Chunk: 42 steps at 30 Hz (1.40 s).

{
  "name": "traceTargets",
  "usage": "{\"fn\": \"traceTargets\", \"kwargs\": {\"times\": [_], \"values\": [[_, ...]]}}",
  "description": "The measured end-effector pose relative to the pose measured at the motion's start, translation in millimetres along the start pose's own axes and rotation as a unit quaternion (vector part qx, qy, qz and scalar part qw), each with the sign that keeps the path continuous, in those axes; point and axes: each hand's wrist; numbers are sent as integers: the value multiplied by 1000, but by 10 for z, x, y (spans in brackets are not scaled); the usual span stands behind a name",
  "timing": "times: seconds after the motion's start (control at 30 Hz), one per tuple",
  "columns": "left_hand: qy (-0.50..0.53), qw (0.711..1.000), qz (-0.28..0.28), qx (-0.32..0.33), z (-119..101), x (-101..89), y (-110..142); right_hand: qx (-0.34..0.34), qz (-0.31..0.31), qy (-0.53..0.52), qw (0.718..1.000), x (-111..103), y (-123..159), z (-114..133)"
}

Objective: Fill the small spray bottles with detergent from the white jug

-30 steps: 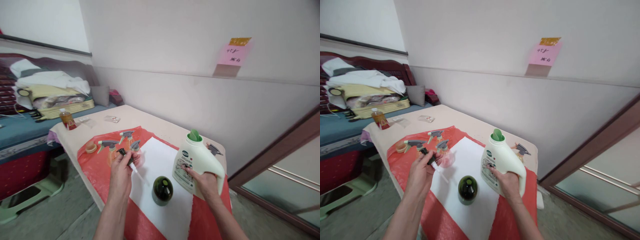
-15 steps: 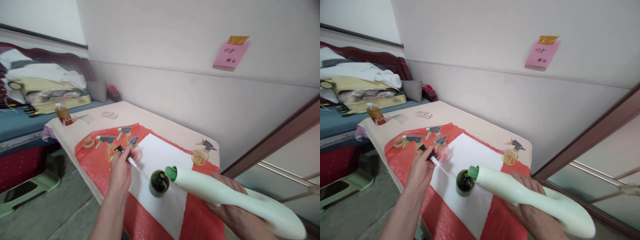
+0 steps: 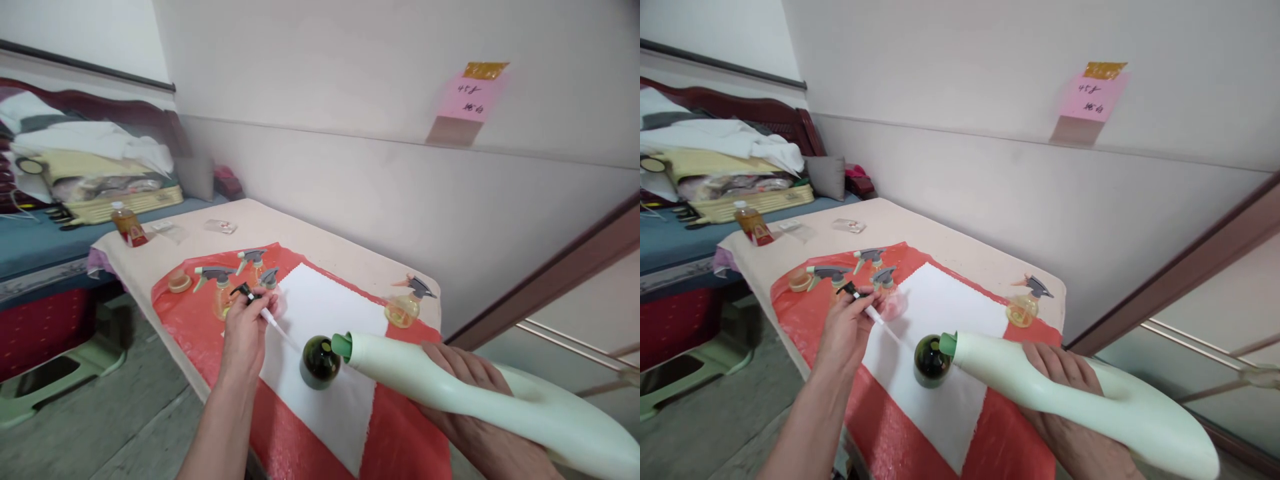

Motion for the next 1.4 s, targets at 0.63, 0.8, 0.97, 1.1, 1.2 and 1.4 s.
{"fn": "traceTargets", "kwargs": {"times": [0.63, 0.8, 0.97, 1.1, 1.2, 1.4], "values": [[-8, 1000, -8, -11, -37, 6, 6, -28, -16, 57, 998, -36, -146, 1], [-8, 1000, -3, -6, -40, 1, 2, -33, -20, 66, 997, -28, -168, -12], [-11, 1000, -2, -6, -47, 3, 3, -31, -11, 71, 997, -8, -145, -23], [-10, 1000, -9, -8, -52, 12, 8, -43, -22, 81, 996, -38, -165, -10], [-12, 1000, -14, -10, -55, 13, 10, -50, -25, 91, 994, -80, -191, 5], [-17, 1000, -13, -11, -58, -2, 9, -48, -31, 90, 994, -71, -205, -1]]}}
Point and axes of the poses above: each hand's wrist, its own y-axis away from the middle knuckle, its own x-axis out of the palm, z = x × y, and after that the axes turned 6 degrees about x, right-handed
